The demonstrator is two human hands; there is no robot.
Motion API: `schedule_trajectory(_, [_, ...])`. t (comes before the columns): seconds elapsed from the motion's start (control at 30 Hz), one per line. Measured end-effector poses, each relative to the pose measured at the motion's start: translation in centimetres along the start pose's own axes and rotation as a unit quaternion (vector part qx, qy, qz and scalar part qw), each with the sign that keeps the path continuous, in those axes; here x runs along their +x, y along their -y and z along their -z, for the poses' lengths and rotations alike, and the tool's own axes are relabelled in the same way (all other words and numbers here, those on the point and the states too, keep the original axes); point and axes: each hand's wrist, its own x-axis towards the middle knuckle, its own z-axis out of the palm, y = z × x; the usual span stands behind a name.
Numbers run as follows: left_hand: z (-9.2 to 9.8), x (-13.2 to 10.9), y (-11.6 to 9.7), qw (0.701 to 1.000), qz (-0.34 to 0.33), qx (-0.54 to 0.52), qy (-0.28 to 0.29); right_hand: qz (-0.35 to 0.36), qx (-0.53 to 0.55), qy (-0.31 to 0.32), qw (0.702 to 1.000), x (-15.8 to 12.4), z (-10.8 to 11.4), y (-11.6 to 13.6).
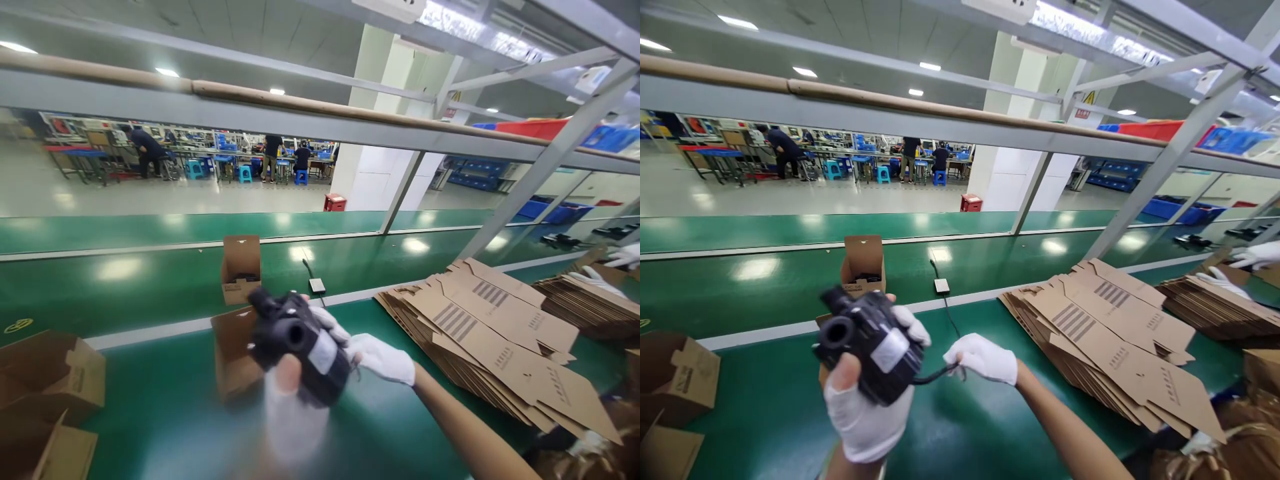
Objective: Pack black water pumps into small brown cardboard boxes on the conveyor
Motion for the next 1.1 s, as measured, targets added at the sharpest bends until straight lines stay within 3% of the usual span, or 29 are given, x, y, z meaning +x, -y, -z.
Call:
schedule_trajectory(0.07, [1.2, 1.0, -2.1, 0.997, -0.072, 0.018, -0.002, -0.004, -0.061, 0.015, 0.998, -0.9, 1.5, 0.6])
schedule_trajectory(0.17, [4.3, 1.9, -3.9, 0.986, -0.129, 0.102, -0.025, 0.036, -0.185, -0.085, 0.978, -1.9, 4.0, 3.2])
schedule_trajectory(0.27, [7.2, 2.0, -4.1, 0.966, -0.061, 0.243, -0.064, 0.161, -0.236, -0.165, 0.944, -1.7, 5.0, 6.8])
schedule_trajectory(0.33, [8.2, 1.7, -3.6, 0.943, 0.014, 0.328, -0.045, 0.243, -0.239, -0.179, 0.923, -0.7, 4.8, 9.1])
schedule_trajectory(0.43, [8.2, 1.2, -2.7, 0.916, 0.108, 0.381, 0.066, 0.316, -0.227, -0.122, 0.913, 1.5, 4.1, 11.5])
schedule_trajectory(0.53, [7.6, 0.7, -2.2, 0.881, 0.187, 0.408, 0.149, 0.34, -0.197, -0.049, 0.918, 4.4, 3.4, 12.1])
schedule_trajectory(0.63, [7.2, 0.5, -2.2, 0.85, 0.237, 0.434, 0.184, 0.286, -0.119, 0.047, 0.95, 7.3, 2.8, 10.8])
schedule_trajectory(0.73, [7.2, 0.5, -2.7, 0.86, 0.253, 0.399, 0.193, 0.197, -0.007, 0.139, 0.97, 9.3, 1.9, 8.6])
schedule_trajectory(0.87, [7.2, 0.6, -3.7, 0.899, 0.198, 0.371, 0.121, 0.059, 0.062, 0.093, 0.992, 8.7, 0.1, 7.1])
schedule_trajectory(0.93, [6.9, 0.5, -3.9, 0.91, 0.153, 0.377, 0.082, 0.033, 0.06, 0.07, 0.995, 7.6, -0.7, 7.6])
schedule_trajectory(1.1, [6.6, 0.1, -3.7, 0.876, 0.067, 0.478, -0.001, -0.03, -0.046, 0.081, 0.995, 6.1, -1.9, 10.9])
